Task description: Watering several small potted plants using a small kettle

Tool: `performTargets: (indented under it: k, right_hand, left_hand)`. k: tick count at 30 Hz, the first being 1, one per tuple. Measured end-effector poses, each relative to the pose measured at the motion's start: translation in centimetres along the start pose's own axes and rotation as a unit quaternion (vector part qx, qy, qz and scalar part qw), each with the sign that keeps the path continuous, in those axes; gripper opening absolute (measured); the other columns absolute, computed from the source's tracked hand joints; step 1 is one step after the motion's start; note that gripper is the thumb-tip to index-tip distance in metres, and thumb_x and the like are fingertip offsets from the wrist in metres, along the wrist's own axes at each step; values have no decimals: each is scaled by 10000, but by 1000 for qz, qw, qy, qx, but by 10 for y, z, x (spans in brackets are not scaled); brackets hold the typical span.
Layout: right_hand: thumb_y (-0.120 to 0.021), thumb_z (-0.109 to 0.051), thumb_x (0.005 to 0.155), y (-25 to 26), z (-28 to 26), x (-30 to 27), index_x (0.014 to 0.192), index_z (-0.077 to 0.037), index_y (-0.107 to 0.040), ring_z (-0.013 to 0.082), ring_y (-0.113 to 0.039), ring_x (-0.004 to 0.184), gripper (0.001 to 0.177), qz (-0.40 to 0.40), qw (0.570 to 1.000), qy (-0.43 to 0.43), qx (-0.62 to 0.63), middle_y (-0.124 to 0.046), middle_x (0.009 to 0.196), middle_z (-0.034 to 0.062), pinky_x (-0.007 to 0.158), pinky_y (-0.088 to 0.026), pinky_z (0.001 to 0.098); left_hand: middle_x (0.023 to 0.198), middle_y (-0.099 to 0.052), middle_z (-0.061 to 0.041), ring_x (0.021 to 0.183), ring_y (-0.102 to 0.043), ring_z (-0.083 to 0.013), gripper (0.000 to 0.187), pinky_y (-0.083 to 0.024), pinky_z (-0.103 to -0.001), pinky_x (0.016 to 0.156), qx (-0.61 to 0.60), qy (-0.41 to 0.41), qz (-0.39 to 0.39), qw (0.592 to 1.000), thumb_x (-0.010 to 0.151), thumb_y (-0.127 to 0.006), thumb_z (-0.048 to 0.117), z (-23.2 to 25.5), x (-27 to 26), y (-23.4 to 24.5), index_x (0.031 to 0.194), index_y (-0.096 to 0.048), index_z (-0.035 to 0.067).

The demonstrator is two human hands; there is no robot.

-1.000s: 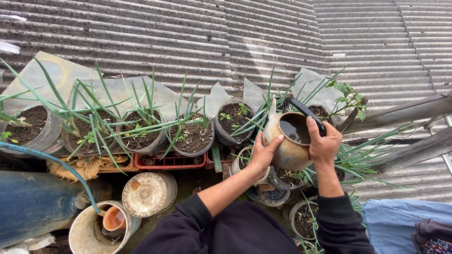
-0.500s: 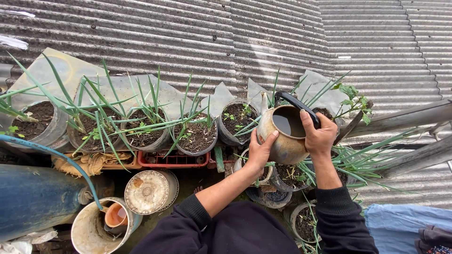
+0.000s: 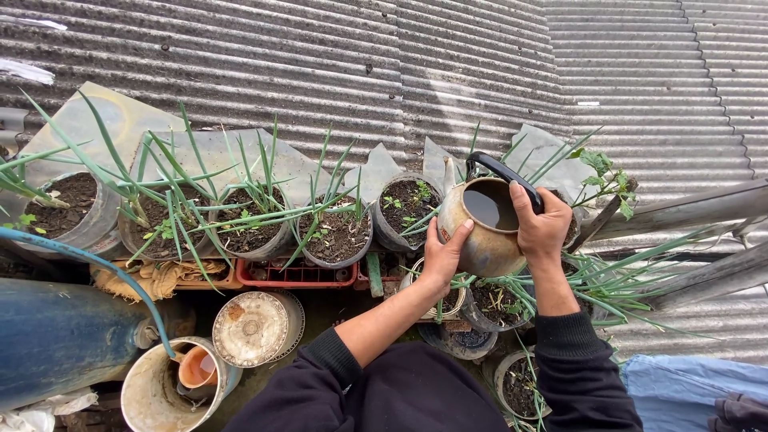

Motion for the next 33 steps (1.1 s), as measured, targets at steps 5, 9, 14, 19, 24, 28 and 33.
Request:
performTargets:
  k: [5,9,14,19,24,28,33]
  right_hand:
    - [-845,-239,982,-13,-4,-3,621,-124,-546,30,-354,499,483,-6,1000,1,8,-399,499,-35,458,-272,188]
    - [-853,-249,970,-24,-7,-4,615,-124,-548,34,-361,495,485,-18,1000,3,10,-402,493,-30,455,-274,192]
    - [-850,-267,974,-35,-10,-1,614,-120,-551,43,-361,495,491,-34,999,3,8,-398,491,-18,465,-280,196]
    - [-845,-257,972,-42,7,8,615,-120,-544,46,-357,497,487,-40,999,3,10,-391,494,-26,463,-281,199]
    - [-847,-285,979,-44,26,19,608,-125,-539,53,-355,494,508,-32,999,-1,-3,-389,488,-22,468,-271,209]
    - [-836,-278,989,-44,25,24,604,-135,-527,46,-359,496,514,-25,1000,-5,-4,-387,494,-33,475,-271,200]
    - [-835,-286,1006,-34,34,30,610,-124,-523,51,-355,509,529,-3,1000,-9,-20,-391,495,-22,478,-261,219]
  left_hand:
    - [1532,-220,-357,1389,-325,-558,1163,-388,-770,928,0,-7,17,1000,763,-884,491,-5,9,11,1614,-188,110]
    - [1530,-224,-365,1391,-324,-560,1142,-381,-771,941,-4,-10,30,1000,772,-865,476,10,-4,14,1609,-187,96]
    - [1533,-260,-358,1425,-321,-517,1157,-329,-647,1085,1,-22,55,998,740,-876,494,20,-15,18,1607,-224,94]
    - [1539,-267,-337,1432,-326,-489,1161,-321,-626,1101,-3,-24,60,998,732,-887,510,17,1,21,1613,-229,136]
    - [1538,-272,-348,1426,-336,-503,1159,-341,-604,1100,12,-15,57,998,728,-875,520,25,8,16,1612,-239,125]
    - [1555,-232,-330,1405,-338,-518,1167,-393,-709,999,-12,-1,36,999,744,-883,508,15,31,10,1625,-200,162]
    - [1536,-281,-333,1401,-362,-514,1171,-394,-687,1006,27,0,19,999,715,-879,551,10,46,2,1613,-246,148]
Point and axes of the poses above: each hand's wrist, its own x-axis towards the middle knuckle, its own y-axis out of the back of the hand, z = x × y, the point moved 10 cm from there along x, towards the middle knuckle
